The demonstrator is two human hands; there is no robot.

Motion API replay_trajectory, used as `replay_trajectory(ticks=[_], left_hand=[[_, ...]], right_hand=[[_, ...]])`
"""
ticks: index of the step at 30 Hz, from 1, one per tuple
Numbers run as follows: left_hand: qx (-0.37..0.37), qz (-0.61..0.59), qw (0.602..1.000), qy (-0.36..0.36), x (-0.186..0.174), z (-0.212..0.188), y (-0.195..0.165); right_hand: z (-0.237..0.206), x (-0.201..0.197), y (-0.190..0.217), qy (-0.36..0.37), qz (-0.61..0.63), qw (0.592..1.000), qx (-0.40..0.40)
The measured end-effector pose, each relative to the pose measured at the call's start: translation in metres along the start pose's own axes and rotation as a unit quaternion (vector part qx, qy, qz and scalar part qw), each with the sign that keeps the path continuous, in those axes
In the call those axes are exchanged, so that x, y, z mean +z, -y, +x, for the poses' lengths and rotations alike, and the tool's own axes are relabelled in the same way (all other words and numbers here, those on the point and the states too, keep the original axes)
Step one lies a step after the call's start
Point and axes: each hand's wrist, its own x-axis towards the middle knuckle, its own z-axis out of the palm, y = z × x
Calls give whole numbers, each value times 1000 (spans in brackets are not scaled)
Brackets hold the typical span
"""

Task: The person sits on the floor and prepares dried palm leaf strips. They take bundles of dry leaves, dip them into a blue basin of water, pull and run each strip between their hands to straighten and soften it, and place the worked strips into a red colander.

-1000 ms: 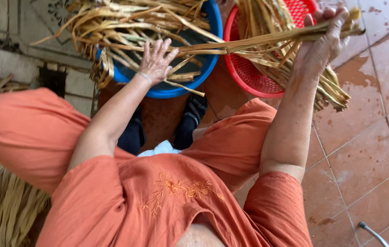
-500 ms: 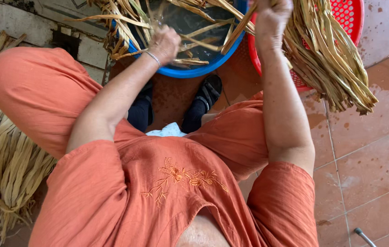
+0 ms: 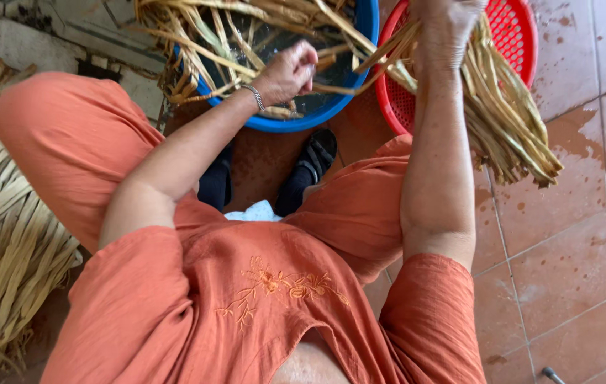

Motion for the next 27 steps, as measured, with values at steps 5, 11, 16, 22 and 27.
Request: replay_trajectory(ticks=[5, 11, 16, 22, 27], left_hand=[[129, -62, 984, -101, -38, 31, -73], [153, -166, 973, -43, -35, 56, -114], [129, -139, 978, -82, -17, 70, -103], [198, 12, 965, -172, -9, 95, -93], [98, -76, 991, -57, 7, 69, -95]], right_hand=[[-15, 62, 36, 112, -6, 990, 83], [-33, 109, 65, 198, 131, 965, 114], [-23, 113, 38, 99, 138, 982, 79], [9, 105, 1, 45, 176, 981, 67], [43, 80, 1, -125, 177, 974, 64]])
